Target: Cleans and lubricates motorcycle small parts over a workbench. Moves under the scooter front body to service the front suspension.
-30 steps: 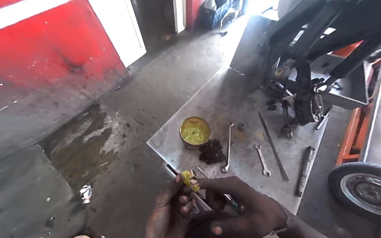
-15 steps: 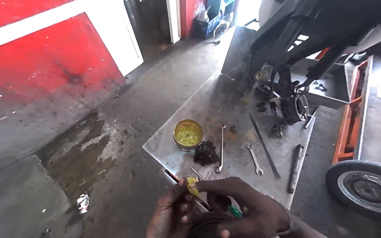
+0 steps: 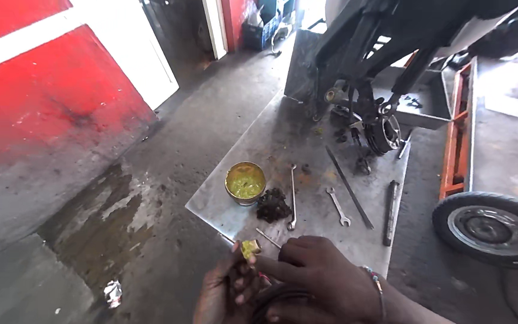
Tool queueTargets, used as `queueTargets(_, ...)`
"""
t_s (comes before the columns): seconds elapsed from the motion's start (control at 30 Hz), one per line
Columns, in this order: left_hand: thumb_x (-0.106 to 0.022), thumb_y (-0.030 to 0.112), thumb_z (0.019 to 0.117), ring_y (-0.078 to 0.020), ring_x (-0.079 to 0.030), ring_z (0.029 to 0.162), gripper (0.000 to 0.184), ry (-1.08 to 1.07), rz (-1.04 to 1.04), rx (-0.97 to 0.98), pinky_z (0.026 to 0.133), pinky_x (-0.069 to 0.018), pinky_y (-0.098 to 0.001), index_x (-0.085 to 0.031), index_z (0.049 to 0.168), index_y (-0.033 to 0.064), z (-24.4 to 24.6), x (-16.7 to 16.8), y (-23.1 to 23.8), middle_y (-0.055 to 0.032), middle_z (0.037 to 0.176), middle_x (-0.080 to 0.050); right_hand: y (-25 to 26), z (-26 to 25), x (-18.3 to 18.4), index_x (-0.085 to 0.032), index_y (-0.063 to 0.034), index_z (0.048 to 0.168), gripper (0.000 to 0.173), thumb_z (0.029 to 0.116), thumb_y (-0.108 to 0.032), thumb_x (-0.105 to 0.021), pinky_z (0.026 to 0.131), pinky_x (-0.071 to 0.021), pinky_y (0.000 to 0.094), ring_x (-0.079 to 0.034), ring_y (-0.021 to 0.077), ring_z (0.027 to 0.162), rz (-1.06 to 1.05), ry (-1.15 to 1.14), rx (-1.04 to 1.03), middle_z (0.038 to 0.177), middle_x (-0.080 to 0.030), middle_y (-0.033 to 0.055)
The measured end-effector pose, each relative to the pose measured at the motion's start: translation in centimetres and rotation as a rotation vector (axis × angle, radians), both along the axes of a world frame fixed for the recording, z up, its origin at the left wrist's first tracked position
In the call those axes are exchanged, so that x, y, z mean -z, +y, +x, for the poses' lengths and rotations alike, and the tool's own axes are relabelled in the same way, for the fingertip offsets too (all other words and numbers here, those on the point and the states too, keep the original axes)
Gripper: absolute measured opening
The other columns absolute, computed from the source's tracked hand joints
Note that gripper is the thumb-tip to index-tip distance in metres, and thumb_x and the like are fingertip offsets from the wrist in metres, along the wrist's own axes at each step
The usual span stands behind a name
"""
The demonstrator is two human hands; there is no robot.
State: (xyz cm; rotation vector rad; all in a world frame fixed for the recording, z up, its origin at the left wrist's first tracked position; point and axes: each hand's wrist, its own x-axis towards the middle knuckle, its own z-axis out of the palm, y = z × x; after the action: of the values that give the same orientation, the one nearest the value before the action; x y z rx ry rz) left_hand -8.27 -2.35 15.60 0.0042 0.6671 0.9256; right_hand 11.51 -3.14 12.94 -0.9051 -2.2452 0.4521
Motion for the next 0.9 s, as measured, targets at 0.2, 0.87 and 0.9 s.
queueTargets(0.2, -0.044, 0.023, 0.1048, -0.0042, -0.061, 0.052, 0.039, -0.137, -0.006, -0.049, 0.049, -0.0509, -0.0152, -0.071, 0.085, 0.0022, -0.4, 1.1, 0.3, -0.0028, 0.069, -0.066, -1.7, 0.9, 0.6, -0.061, -0.0008, 0.134, 0.054, 0.1029, -0.045, -0.056, 0.058, -0.0446, 0.0265, -0.052, 0.0144, 0.062, -0.235, 0.356, 0.017, 0.072, -0.058, 0.0077)
queueTargets(0.87, -0.068, 0.022, 0.0944, -0.0075, -0.065, 0.064, 0.021, -0.394, 0.151, 0.135, 0.061, -0.0544, -0.0182, -0.075, 0.095, 0.0021, 1.6, 1.4, 2.5, -0.0025, 0.078, -0.069, -2.9, -1.9, -2.4, -0.051, 0.012, 0.136, 0.057, 0.0983, -0.029, -0.064, 0.068, -0.052, 0.0309, -0.061, 0.0181, 0.074, -0.586, 0.743, -0.067, 0.092, -0.066, 0.0192)
queueTargets(0.9, -0.066, 0.021, 0.0952, -0.0081, -0.066, 0.065, 0.022, -0.409, 0.149, 0.131, 0.062, -0.0544, -0.0183, -0.075, 0.097, 0.0011, 1.4, 1.5, 2.6, -0.0035, 0.08, -0.069, -3.1, -1.9, -2.4, -0.053, 0.0106, 0.135, 0.056, 0.0982, -0.03, -0.065, 0.064, -0.0508, 0.0311, -0.059, 0.0182, 0.069, -0.575, 0.735, -0.05, 0.086, -0.065, 0.0177)
